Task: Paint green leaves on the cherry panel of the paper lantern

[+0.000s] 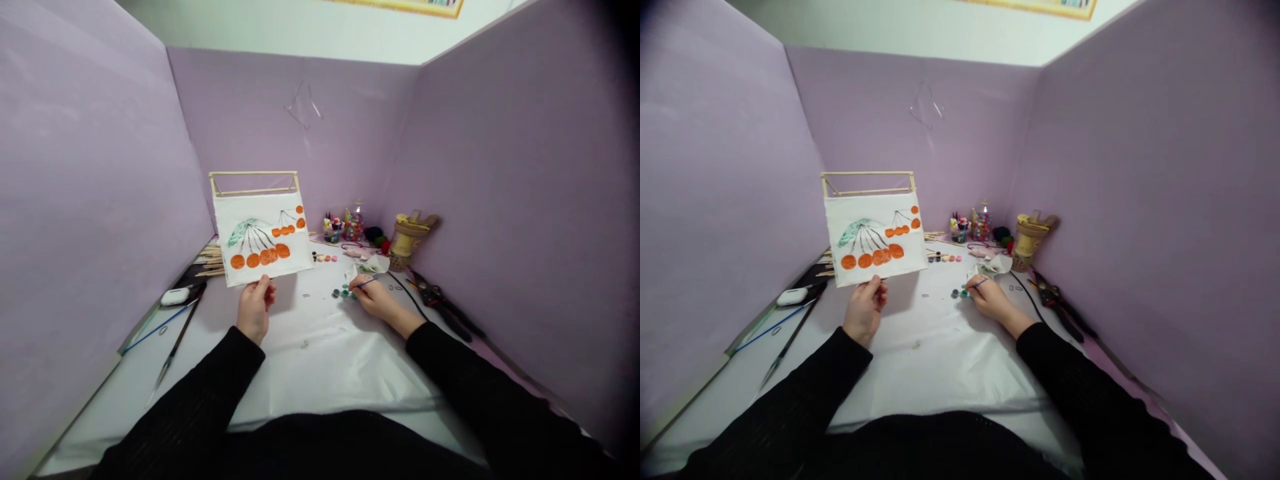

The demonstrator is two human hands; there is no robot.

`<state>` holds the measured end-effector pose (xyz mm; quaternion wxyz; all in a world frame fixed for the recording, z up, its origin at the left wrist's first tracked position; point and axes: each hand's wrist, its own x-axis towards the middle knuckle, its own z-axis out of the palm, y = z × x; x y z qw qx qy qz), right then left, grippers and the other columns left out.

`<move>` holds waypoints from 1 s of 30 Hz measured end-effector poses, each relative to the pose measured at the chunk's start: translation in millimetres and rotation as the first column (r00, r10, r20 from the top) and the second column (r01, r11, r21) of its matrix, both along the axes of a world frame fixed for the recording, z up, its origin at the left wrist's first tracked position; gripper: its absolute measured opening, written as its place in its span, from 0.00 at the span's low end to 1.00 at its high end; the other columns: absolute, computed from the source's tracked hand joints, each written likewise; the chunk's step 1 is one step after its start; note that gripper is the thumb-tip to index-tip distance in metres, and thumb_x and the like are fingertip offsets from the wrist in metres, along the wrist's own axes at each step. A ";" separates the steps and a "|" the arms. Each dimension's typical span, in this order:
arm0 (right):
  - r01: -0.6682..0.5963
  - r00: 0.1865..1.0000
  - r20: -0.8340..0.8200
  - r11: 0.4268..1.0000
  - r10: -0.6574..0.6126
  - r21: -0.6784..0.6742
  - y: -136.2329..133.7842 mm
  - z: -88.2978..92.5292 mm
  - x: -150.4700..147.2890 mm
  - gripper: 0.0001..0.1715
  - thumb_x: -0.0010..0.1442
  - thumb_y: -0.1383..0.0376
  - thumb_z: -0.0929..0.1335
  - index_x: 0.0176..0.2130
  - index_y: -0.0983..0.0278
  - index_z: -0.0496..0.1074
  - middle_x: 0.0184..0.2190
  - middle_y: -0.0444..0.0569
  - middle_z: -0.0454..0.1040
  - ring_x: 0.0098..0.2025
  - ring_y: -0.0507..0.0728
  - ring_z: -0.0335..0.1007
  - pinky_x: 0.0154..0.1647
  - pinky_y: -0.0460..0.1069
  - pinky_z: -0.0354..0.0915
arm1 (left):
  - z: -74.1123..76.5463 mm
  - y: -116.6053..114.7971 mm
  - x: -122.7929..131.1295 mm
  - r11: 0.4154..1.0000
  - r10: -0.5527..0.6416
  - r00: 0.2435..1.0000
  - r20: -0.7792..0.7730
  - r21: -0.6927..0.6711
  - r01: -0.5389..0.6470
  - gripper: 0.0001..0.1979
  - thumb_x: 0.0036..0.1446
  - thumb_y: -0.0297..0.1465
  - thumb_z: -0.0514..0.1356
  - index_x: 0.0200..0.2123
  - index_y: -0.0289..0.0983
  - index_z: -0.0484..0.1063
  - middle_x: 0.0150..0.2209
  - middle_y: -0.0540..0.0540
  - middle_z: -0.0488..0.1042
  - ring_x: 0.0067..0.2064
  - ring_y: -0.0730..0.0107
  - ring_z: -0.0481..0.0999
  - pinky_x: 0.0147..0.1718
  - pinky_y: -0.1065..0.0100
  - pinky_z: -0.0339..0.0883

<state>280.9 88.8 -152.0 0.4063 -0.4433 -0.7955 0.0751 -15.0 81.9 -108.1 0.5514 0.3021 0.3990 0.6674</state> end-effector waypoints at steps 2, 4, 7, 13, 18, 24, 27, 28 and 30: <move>-0.008 1.000 -0.007 1.000 0.008 -0.008 0.3 0.2 0.0 0.10 0.58 0.68 0.60 0.31 0.62 0.70 0.30 0.50 0.73 0.35 0.56 0.69 0.40 0.52 0.65 | 0.4 -0.2 0.0 1.000 -0.001 1.000 -0.002 -0.001 0.001 0.23 0.33 0.44 0.72 0.26 0.34 0.69 0.21 0.53 0.69 0.22 0.81 0.64 0.20 0.77 0.56; -0.003 1.000 -0.014 1.000 0.003 -0.027 0.7 0.0 0.1 0.10 0.57 0.69 0.60 0.31 0.62 0.70 0.30 0.50 0.73 0.35 0.56 0.69 0.40 0.52 0.65 | 0.6 -0.4 0.0 1.000 0.001 1.000 0.000 -0.003 -0.001 0.23 0.33 0.44 0.72 0.26 0.34 0.69 0.21 0.53 0.69 0.22 0.81 0.64 0.20 0.77 0.56; 0.009 1.000 -0.014 0.998 -0.010 -0.055 1.4 -0.5 0.3 0.10 0.56 0.69 0.60 0.32 0.63 0.71 0.30 0.50 0.73 0.36 0.56 0.69 0.41 0.52 0.64 | 0.5 -0.6 0.1 1.000 -0.001 1.000 0.004 -0.004 0.001 0.24 0.32 0.44 0.72 0.26 0.34 0.69 0.21 0.53 0.69 0.22 0.81 0.64 0.21 0.77 0.56; 0.036 0.999 -0.033 0.996 -0.039 -0.076 0.2 2.8 1.3 0.11 0.56 0.70 0.60 0.32 0.63 0.71 0.31 0.50 0.74 0.36 0.56 0.69 0.40 0.51 0.64 | -0.5 0.5 -0.5 1.000 -0.005 1.000 -0.007 0.002 0.005 0.24 0.32 0.44 0.72 0.26 0.33 0.69 0.21 0.53 0.69 0.21 0.81 0.64 0.20 0.77 0.56; 0.077 0.996 -0.027 0.992 -0.080 -0.102 -0.9 3.5 2.2 0.11 0.56 0.69 0.60 0.31 0.64 0.71 0.31 0.50 0.74 0.35 0.56 0.69 0.39 0.51 0.64 | -0.3 0.7 -0.7 1.000 -0.006 1.000 -0.004 -0.004 0.006 0.24 0.32 0.44 0.72 0.25 0.33 0.69 0.21 0.53 0.69 0.21 0.81 0.63 0.20 0.77 0.55; 0.104 0.994 -0.031 0.990 -0.107 -0.097 0.4 0.1 4.1 0.10 0.56 0.67 0.60 0.30 0.63 0.70 0.30 0.49 0.74 0.34 0.56 0.69 0.39 0.51 0.63 | 0.4 -0.2 0.1 1.000 -0.003 1.000 -0.005 -0.005 0.003 0.24 0.31 0.44 0.72 0.26 0.33 0.69 0.21 0.53 0.69 0.22 0.81 0.64 0.21 0.77 0.56; 0.112 0.993 -0.016 0.989 -0.114 -0.095 0.4 0.3 3.7 0.09 0.56 0.68 0.60 0.31 0.63 0.70 0.30 0.49 0.74 0.34 0.56 0.69 0.39 0.50 0.63 | 0.0 -0.1 0.0 1.000 -0.009 1.000 -0.015 -0.004 0.008 0.24 0.32 0.44 0.72 0.26 0.33 0.69 0.21 0.53 0.69 0.22 0.81 0.64 0.21 0.77 0.56; 0.113 0.993 -0.008 0.989 -0.114 -0.096 0.3 0.5 3.3 0.09 0.56 0.68 0.61 0.31 0.63 0.70 0.30 0.49 0.74 0.34 0.56 0.69 0.39 0.50 0.63 | -0.1 -0.1 -0.2 1.000 -0.010 1.000 -0.017 -0.005 0.009 0.24 0.32 0.44 0.72 0.26 0.33 0.69 0.21 0.53 0.69 0.22 0.81 0.63 0.21 0.77 0.55; 0.113 0.994 -0.002 0.989 -0.114 -0.091 0.3 0.7 2.8 0.09 0.56 0.68 0.61 0.31 0.63 0.70 0.30 0.49 0.74 0.34 0.56 0.68 0.38 0.50 0.63 | -0.2 0.0 -0.5 1.000 -0.009 1.000 -0.017 -0.007 0.009 0.24 0.32 0.44 0.72 0.26 0.33 0.69 0.21 0.53 0.69 0.22 0.81 0.64 0.21 0.77 0.55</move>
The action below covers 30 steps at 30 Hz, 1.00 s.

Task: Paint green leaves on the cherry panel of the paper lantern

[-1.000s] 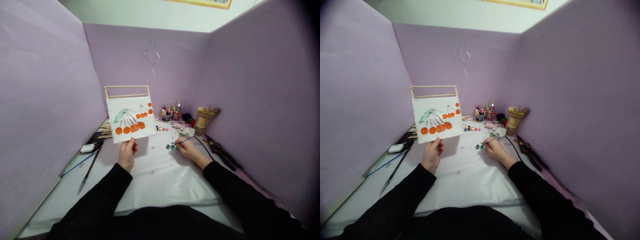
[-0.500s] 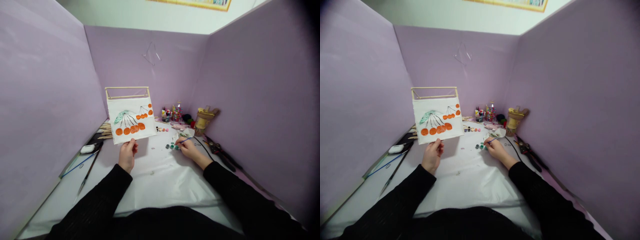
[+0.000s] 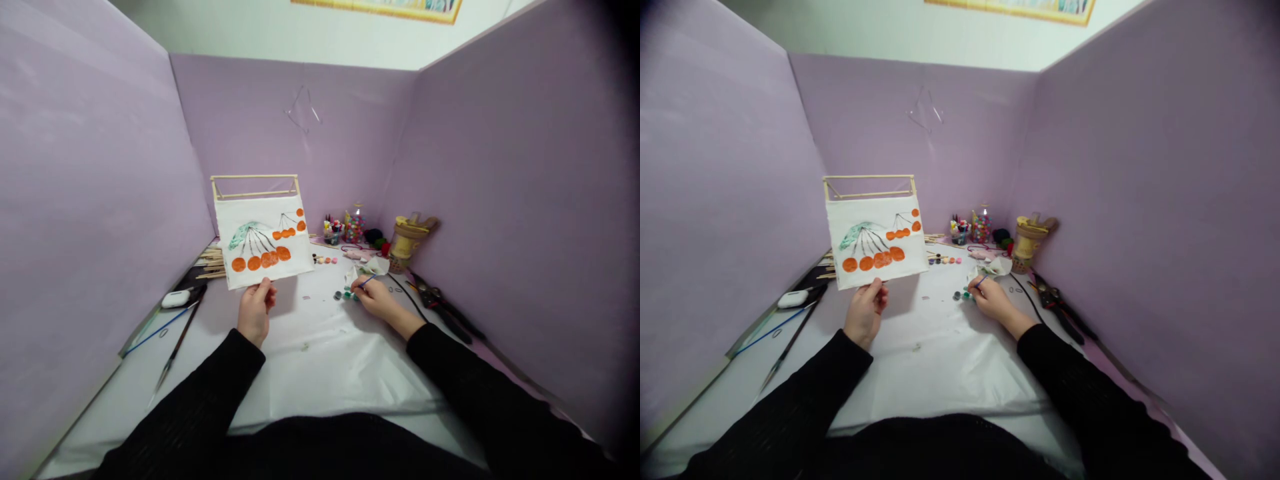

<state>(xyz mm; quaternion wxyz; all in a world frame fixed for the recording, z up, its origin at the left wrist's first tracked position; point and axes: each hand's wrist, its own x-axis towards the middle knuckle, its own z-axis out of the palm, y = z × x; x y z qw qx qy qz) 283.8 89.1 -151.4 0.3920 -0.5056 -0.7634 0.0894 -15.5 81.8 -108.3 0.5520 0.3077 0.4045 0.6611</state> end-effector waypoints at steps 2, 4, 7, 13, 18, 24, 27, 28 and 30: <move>-0.003 1.000 -0.005 1.000 0.003 0.014 0.0 0.1 -0.3 0.09 0.56 0.67 0.61 0.31 0.63 0.70 0.30 0.50 0.74 0.34 0.56 0.68 0.38 0.50 0.63 | 0.1 -0.2 -0.3 1.000 0.002 1.000 0.001 -0.001 -0.002 0.24 0.32 0.44 0.72 0.26 0.33 0.69 0.21 0.53 0.69 0.22 0.81 0.63 0.21 0.76 0.55; 0.002 1.000 -0.003 1.000 -0.002 0.027 -0.3 0.5 -0.6 0.09 0.56 0.67 0.61 0.31 0.64 0.70 0.30 0.50 0.74 0.34 0.56 0.68 0.38 0.50 0.63 | 0.3 -0.4 -0.4 1.000 0.002 1.000 -0.001 -0.001 -0.002 0.24 0.33 0.44 0.72 0.26 0.33 0.69 0.21 0.53 0.69 0.22 0.81 0.63 0.21 0.76 0.55; 0.020 1.000 0.022 1.000 -0.021 0.017 -1.6 2.4 -1.7 0.10 0.57 0.66 0.61 0.32 0.64 0.71 0.29 0.49 0.74 0.31 0.55 0.68 0.36 0.50 0.63 | 0.6 -0.9 -0.4 1.000 0.002 1.000 -0.008 0.000 -0.002 0.24 0.33 0.44 0.72 0.26 0.33 0.69 0.21 0.53 0.69 0.21 0.81 0.63 0.21 0.76 0.55; 0.072 0.997 0.017 0.997 -0.072 -0.007 -2.8 5.6 -3.0 0.10 0.58 0.61 0.63 0.31 0.63 0.72 0.25 0.47 0.74 0.26 0.53 0.66 0.30 0.48 0.61 | 1.7 -1.8 0.2 1.000 0.003 1.000 -0.013 0.004 -0.003 0.23 0.33 0.45 0.71 0.25 0.33 0.69 0.21 0.53 0.69 0.21 0.81 0.63 0.21 0.76 0.55; 0.107 0.984 -0.141 0.994 -0.110 -0.029 -3.3 2.8 1.1 0.14 0.59 0.56 0.65 0.32 0.63 0.72 0.24 0.47 0.74 0.25 0.54 0.67 0.27 0.48 0.61 | 1.4 -1.7 -0.1 1.000 0.009 1.000 -0.021 0.004 -0.009 0.23 0.33 0.44 0.71 0.25 0.34 0.69 0.21 0.53 0.69 0.21 0.80 0.64 0.21 0.75 0.55; 0.175 0.754 -0.644 0.985 -0.128 0.009 -12.8 36.0 -6.3 0.20 0.53 0.49 0.69 0.31 0.63 0.68 0.22 0.46 0.72 0.24 0.54 0.69 0.23 0.47 0.62 | -7.8 -1.6 0.4 0.998 0.035 0.994 -0.104 0.062 -0.029 0.22 0.37 0.47 0.69 0.23 0.34 0.69 0.21 0.51 0.68 0.21 0.79 0.63 0.22 0.73 0.56; 0.108 0.719 -0.695 0.982 0.030 0.153 -17.4 84.9 -23.3 0.17 0.56 0.52 0.69 0.31 0.63 0.67 0.21 0.43 0.70 0.21 0.50 0.65 0.22 0.45 0.61 | -12.1 -2.5 1.5 0.997 0.034 0.989 -0.144 0.074 -0.023 0.23 0.40 0.48 0.68 0.21 0.33 0.69 0.21 0.50 0.69 0.21 0.78 0.63 0.22 0.72 0.57; 0.087 0.717 -0.690 0.971 0.096 0.225 -18.7 104.2 -32.4 0.16 0.57 0.53 0.69 0.31 0.62 0.67 0.21 0.42 0.70 0.21 0.50 0.64 0.21 0.45 0.60 | -12.9 -2.7 1.9 0.997 0.031 0.988 -0.152 0.071 -0.020 0.23 0.40 0.49 0.67 0.21 0.33 0.68 0.20 0.50 0.68 0.21 0.78 0.63 0.22 0.72 0.57; 0.069 0.708 -0.673 0.928 0.212 0.365 -20.7 141.2 -56.4 0.14 0.58 0.54 0.68 0.31 0.62 0.66 0.21 0.42 0.68 0.21 0.49 0.63 0.21 0.44 0.60 | -13.5 -2.9 2.7 0.997 0.034 0.987 -0.157 0.069 -0.024 0.23 0.40 0.49 0.67 0.20 0.34 0.68 0.20 0.50 0.68 0.21 0.77 0.63 0.22 0.72 0.56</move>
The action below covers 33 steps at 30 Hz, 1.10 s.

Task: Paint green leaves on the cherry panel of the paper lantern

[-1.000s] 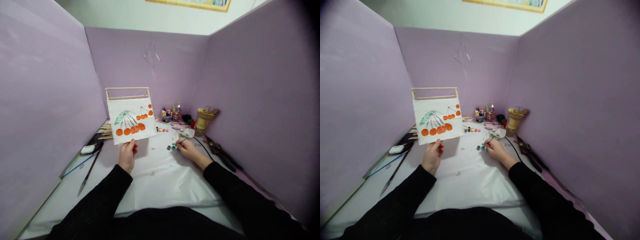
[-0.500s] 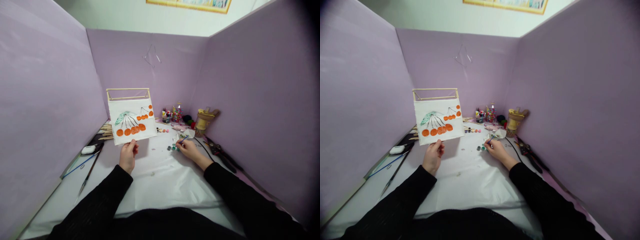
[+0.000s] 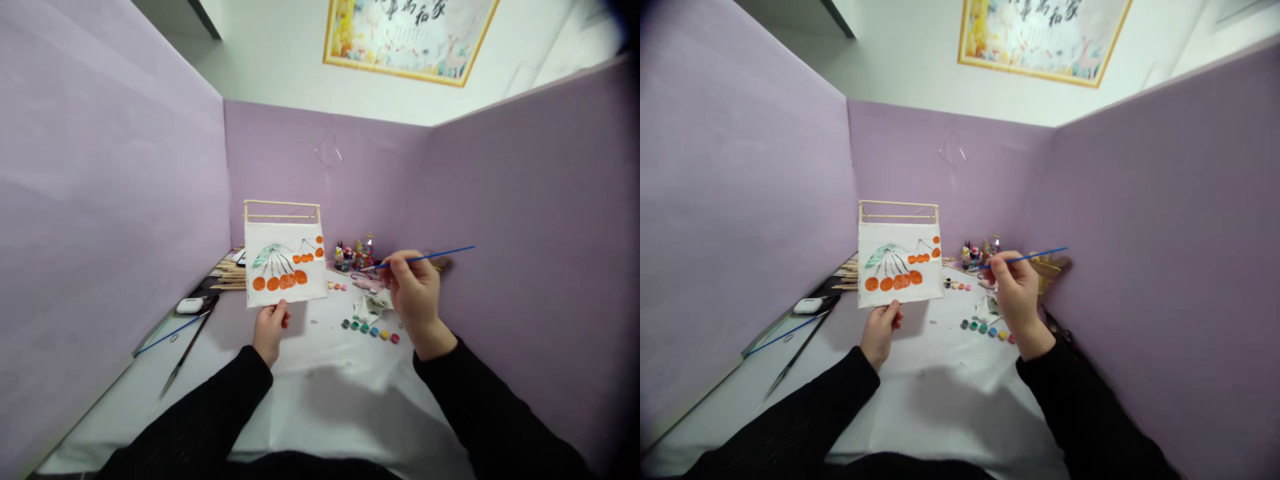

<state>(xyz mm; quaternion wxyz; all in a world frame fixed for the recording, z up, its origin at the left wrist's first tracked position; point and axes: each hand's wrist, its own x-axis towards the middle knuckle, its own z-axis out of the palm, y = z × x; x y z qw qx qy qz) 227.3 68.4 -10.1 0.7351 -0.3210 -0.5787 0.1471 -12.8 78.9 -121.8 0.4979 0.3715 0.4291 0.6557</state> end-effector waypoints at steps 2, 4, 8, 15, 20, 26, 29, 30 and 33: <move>-0.010 0.999 -0.043 0.995 0.014 0.098 0.1 28.2 -30.0 0.14 0.60 0.54 0.67 0.31 0.61 0.65 0.22 0.41 0.67 0.21 0.48 0.64 0.21 0.44 0.61 | 0.4 -0.4 0.5 1.000 0.013 1.000 0.005 0.009 -0.013 0.24 0.40 0.50 0.67 0.20 0.34 0.68 0.20 0.50 0.68 0.21 0.77 0.63 0.22 0.71 0.56; -0.019 0.997 -0.078 0.990 0.030 0.141 3.8 42.2 -61.8 0.13 0.60 0.55 0.67 0.32 0.61 0.64 0.22 0.40 0.66 0.21 0.47 0.63 0.20 0.43 0.60 | 1.4 -1.5 0.7 1.000 0.022 1.000 0.013 0.015 -0.022 0.23 0.40 0.50 0.67 0.20 0.34 0.68 0.20 0.50 0.68 0.21 0.77 0.62 0.22 0.71 0.55; -0.055 0.998 -0.038 0.996 0.058 0.074 20.5 32.2 -111.9 0.11 0.59 0.58 0.68 0.34 0.61 0.65 0.22 0.39 0.66 0.21 0.47 0.62 0.21 0.43 0.60 | 4.0 -6.0 2.0 1.000 0.030 0.999 0.020 -0.008 -0.030 0.22 0.42 0.49 0.66 0.19 0.35 0.67 0.19 0.51 0.66 0.20 0.77 0.61 0.22 0.71 0.54; -0.016 0.973 0.229 1.000 0.014 0.005 40.5 -6.0 -130.0 0.07 0.61 0.62 0.64 0.35 0.62 0.70 0.29 0.44 0.72 0.29 0.51 0.70 0.31 0.46 0.67 | 2.8 -8.8 6.6 1.000 0.006 0.999 0.048 0.005 -0.006 0.21 0.44 0.47 0.64 0.18 0.35 0.65 0.18 0.52 0.63 0.19 0.78 0.59 0.20 0.70 0.50; 0.056 0.980 0.188 0.995 -0.070 0.077 38.4 -8.9 -129.6 0.06 0.60 0.63 0.65 0.32 0.62 0.67 0.27 0.43 0.69 0.27 0.50 0.67 0.30 0.46 0.65 | -0.6 -8.4 7.3 1.000 -0.016 0.999 0.049 0.007 0.016 0.21 0.45 0.47 0.64 0.20 0.36 0.65 0.19 0.52 0.64 0.19 0.79 0.58 0.20 0.70 0.49; 0.113 0.961 0.244 0.991 -0.127 0.072 39.6 -8.1 -132.2 0.07 0.59 0.62 0.65 0.30 0.62 0.68 0.25 0.43 0.71 0.26 0.50 0.67 0.30 0.46 0.64 | 1.1 -10.7 6.7 1.000 -0.028 0.998 0.056 0.004 0.028 0.21 0.44 0.48 0.65 0.20 0.36 0.65 0.19 0.52 0.64 0.20 0.79 0.59 0.21 0.70 0.51; 0.127 0.960 0.241 0.989 -0.142 0.074 41.6 -9.7 -131.7 0.07 0.59 0.62 0.65 0.31 0.62 0.68 0.25 0.43 0.71 0.25 0.50 0.67 0.31 0.46 0.64 | 1.7 -10.6 6.7 1.000 -0.030 0.998 0.056 0.005 0.030 0.21 0.45 0.47 0.65 0.20 0.36 0.65 0.19 0.52 0.64 0.20 0.79 0.59 0.21 0.70 0.50; 0.128 0.960 0.243 0.989 -0.142 0.075 42.2 -10.4 -131.5 0.07 0.60 0.62 0.65 0.31 0.62 0.68 0.26 0.43 0.71 0.25 0.50 0.67 0.31 0.46 0.64 | 1.7 -10.4 6.7 1.000 -0.028 0.998 0.058 0.005 0.027 0.20 0.45 0.46 0.65 0.20 0.36 0.65 0.19 0.52 0.64 0.20 0.79 0.59 0.21 0.70 0.50; 0.120 0.957 0.256 0.990 -0.135 0.073 43.7 -12.2 -131.7 0.07 0.60 0.62 0.64 0.32 0.62 0.68 0.26 0.43 0.71 0.25 0.50 0.67 0.31 0.46 0.64 | 1.6 -10.0 7.2 1.000 -0.026 0.998 0.060 0.007 0.026 0.20 0.45 0.46 0.65 0.20 0.36 0.65 0.19 0.53 0.64 0.19 0.79 0.59 0.21 0.70 0.50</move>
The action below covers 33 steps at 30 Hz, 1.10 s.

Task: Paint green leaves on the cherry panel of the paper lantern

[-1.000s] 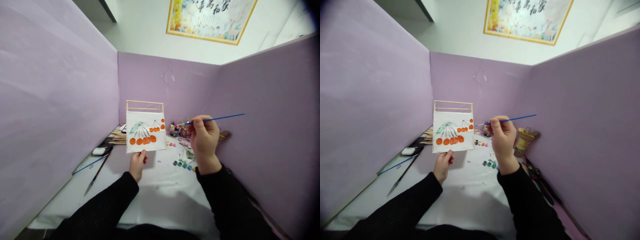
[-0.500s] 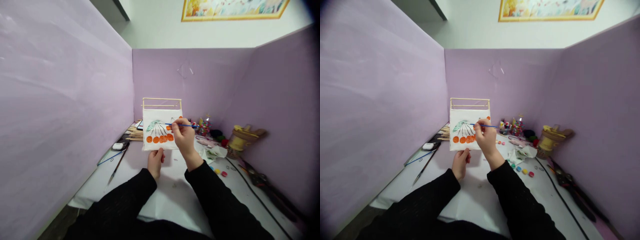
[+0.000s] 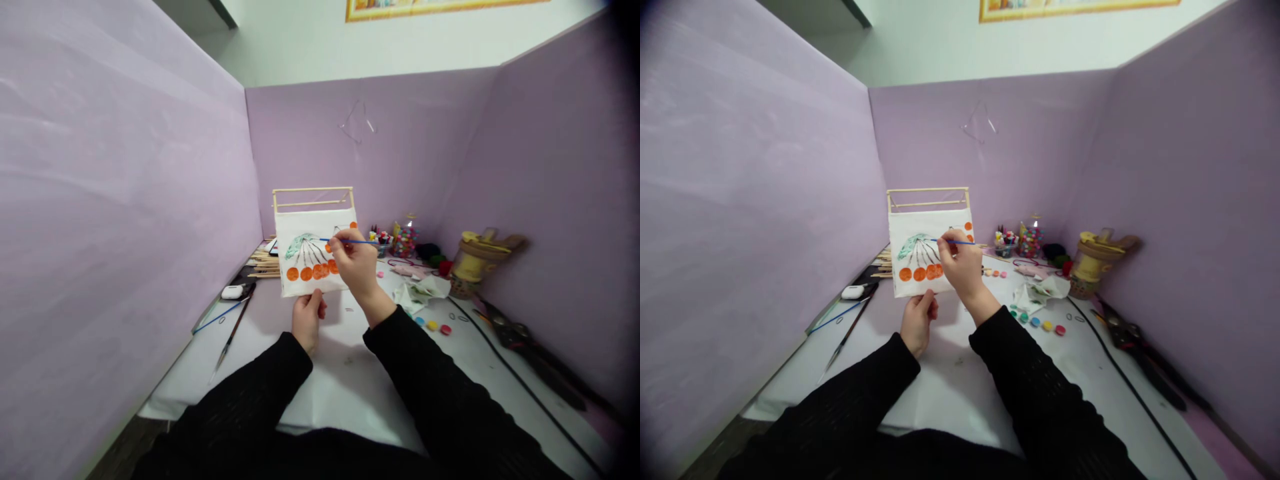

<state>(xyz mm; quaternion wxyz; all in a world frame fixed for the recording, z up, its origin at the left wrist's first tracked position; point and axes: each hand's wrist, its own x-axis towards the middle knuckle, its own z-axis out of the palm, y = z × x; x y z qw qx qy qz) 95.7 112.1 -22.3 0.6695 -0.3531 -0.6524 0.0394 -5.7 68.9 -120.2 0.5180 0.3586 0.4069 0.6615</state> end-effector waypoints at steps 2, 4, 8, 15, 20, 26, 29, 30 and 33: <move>-0.003 1.000 0.010 1.000 0.004 -0.001 1.0 -1.1 -0.4 0.07 0.60 0.62 0.64 0.32 0.62 0.68 0.26 0.43 0.71 0.26 0.50 0.67 0.30 0.45 0.64 | -0.3 0.2 0.2 1.000 -0.003 1.000 -0.001 -0.002 0.003 0.21 0.45 0.47 0.65 0.20 0.36 0.64 0.19 0.53 0.64 0.19 0.79 0.58 0.21 0.70 0.50; 0.005 1.000 0.026 1.000 -0.005 -0.002 1.9 -2.1 -0.6 0.07 0.61 0.62 0.64 0.32 0.62 0.68 0.26 0.43 0.72 0.26 0.50 0.68 0.30 0.45 0.64 | -0.6 0.3 0.1 1.000 -0.004 1.000 -0.001 -0.008 0.004 0.21 0.44 0.47 0.65 0.20 0.36 0.65 0.18 0.53 0.64 0.19 0.79 0.58 0.20 0.70 0.49; 0.060 0.998 0.036 0.998 -0.060 0.009 2.5 -2.8 -0.2 0.07 0.60 0.62 0.64 0.32 0.61 0.68 0.26 0.43 0.72 0.27 0.50 0.68 0.31 0.45 0.64 | -0.6 0.5 -0.7 1.000 -0.008 1.000 -0.007 -0.006 0.008 0.20 0.45 0.46 0.65 0.20 0.36 0.65 0.18 0.53 0.64 0.19 0.79 0.59 0.20 0.70 0.49; 0.012 1.000 0.015 1.000 -0.012 0.013 2.6 -3.2 -2.1 0.08 0.61 0.62 0.64 0.32 0.62 0.68 0.27 0.44 0.72 0.28 0.50 0.69 0.32 0.45 0.65 | -0.8 0.6 -1.0 1.000 -0.004 1.000 -0.004 -0.008 0.004 0.20 0.45 0.46 0.65 0.20 0.36 0.65 0.19 0.53 0.64 0.19 0.79 0.59 0.21 0.70 0.50; 0.050 0.999 0.002 0.999 -0.050 -0.001 5.4 -4.5 -1.6 0.08 0.60 0.61 0.64 0.32 0.62 0.69 0.26 0.44 0.72 0.27 0.51 0.69 0.31 0.45 0.65 | -3.6 2.3 -0.7 1.000 0.002 1.000 -0.022 0.001 -0.002 0.21 0.46 0.46 0.64 0.20 0.35 0.65 0.18 0.53 0.64 0.19 0.79 0.59 0.20 0.70 0.50; 0.023 1.000 0.000 1.000 -0.023 -0.003 6.1 -4.5 -1.2 0.08 0.60 0.61 0.64 0.32 0.62 0.69 0.27 0.44 0.73 0.27 0.51 0.69 0.31 0.45 0.64 | -4.3 2.3 -1.1 1.000 0.005 1.000 -0.026 -0.015 -0.005 0.21 0.45 0.47 0.65 0.20 0.35 0.65 0.18 0.53 0.64 0.19 0.79 0.59 0.20 0.71 0.50; 0.027 0.999 -0.020 1.000 -0.027 -0.007 5.7 -3.4 -1.7 0.08 0.60 0.61 0.64 0.32 0.62 0.69 0.26 0.44 0.73 0.26 0.50 0.69 0.29 0.45 0.64 | -3.9 1.9 -1.3 1.000 0.005 1.000 -0.026 -0.015 -0.005 0.21 0.45 0.47 0.65 0.20 0.35 0.65 0.18 0.53 0.65 0.19 0.79 0.59 0.20 0.71 0.51; 0.032 0.999 -0.033 0.999 -0.032 -0.003 5.5 -3.0 -1.8 0.08 0.60 0.61 0.64 0.32 0.62 0.69 0.26 0.44 0.73 0.26 0.50 0.68 0.29 0.45 0.65 | -3.9 1.9 -1.4 1.000 0.002 1.000 -0.023 -0.013 -0.003 0.21 0.45 0.47 0.65 0.20 0.35 0.65 0.18 0.53 0.65 0.19 0.79 0.59 0.20 0.71 0.51; 0.020 0.999 -0.042 1.000 -0.019 0.006 5.5 -2.8 -2.2 0.07 0.60 0.61 0.65 0.32 0.62 0.69 0.27 0.44 0.73 0.26 0.50 0.69 0.30 0.45 0.65 | -3.9 2.3 -1.7 1.000 -0.003 1.000 -0.021 -0.005 0.003 0.21 0.45 0.47 0.65 0.20 0.35 0.65 0.18 0.53 0.65 0.19 0.79 0.59 0.20 0.71 0.50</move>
